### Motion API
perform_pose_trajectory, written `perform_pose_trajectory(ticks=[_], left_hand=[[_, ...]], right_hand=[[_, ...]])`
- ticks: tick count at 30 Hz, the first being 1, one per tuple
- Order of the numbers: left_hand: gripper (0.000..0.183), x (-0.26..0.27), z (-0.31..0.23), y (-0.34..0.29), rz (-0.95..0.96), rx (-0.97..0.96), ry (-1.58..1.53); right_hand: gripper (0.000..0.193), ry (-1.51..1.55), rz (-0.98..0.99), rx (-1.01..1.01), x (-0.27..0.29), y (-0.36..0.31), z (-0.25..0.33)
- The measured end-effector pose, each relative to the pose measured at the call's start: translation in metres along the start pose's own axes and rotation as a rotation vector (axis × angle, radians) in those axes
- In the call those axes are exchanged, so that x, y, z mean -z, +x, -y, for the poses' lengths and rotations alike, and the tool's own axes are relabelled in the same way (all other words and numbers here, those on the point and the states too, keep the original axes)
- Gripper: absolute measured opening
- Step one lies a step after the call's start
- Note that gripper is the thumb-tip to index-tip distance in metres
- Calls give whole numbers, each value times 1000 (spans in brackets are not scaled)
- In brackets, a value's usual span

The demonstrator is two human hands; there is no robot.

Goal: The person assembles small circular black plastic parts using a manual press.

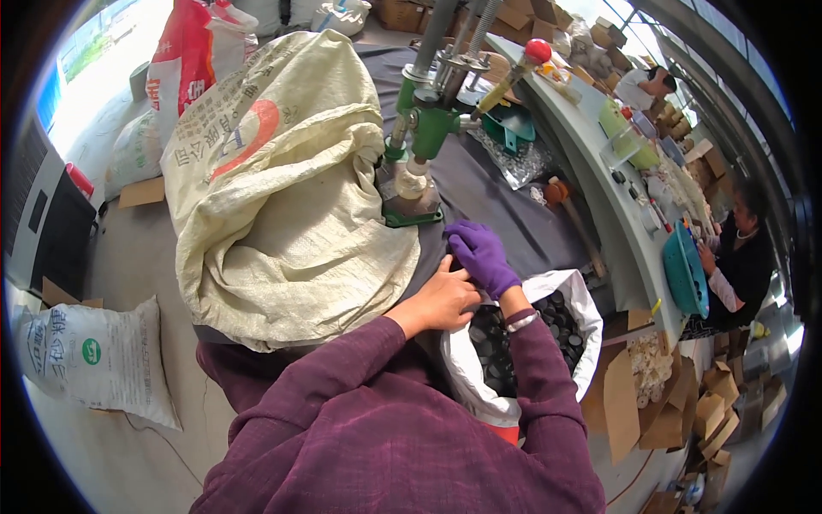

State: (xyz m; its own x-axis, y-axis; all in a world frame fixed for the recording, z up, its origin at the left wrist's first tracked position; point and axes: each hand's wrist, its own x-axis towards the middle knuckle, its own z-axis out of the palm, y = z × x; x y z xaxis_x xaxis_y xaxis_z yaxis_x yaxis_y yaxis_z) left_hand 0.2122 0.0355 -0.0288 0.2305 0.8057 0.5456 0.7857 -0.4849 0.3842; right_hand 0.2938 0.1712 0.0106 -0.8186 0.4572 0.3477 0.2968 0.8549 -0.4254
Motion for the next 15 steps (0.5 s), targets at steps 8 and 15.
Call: perform_pose_trajectory(ticks=[8,15], left_hand=[[23,1,6,0,-20,-29,64],[26,6,3,1,-41,-57,53]], right_hand=[[23,-98,-85,110,-4,13,-7],[13,-265,-163,101,-15,19,-12]])
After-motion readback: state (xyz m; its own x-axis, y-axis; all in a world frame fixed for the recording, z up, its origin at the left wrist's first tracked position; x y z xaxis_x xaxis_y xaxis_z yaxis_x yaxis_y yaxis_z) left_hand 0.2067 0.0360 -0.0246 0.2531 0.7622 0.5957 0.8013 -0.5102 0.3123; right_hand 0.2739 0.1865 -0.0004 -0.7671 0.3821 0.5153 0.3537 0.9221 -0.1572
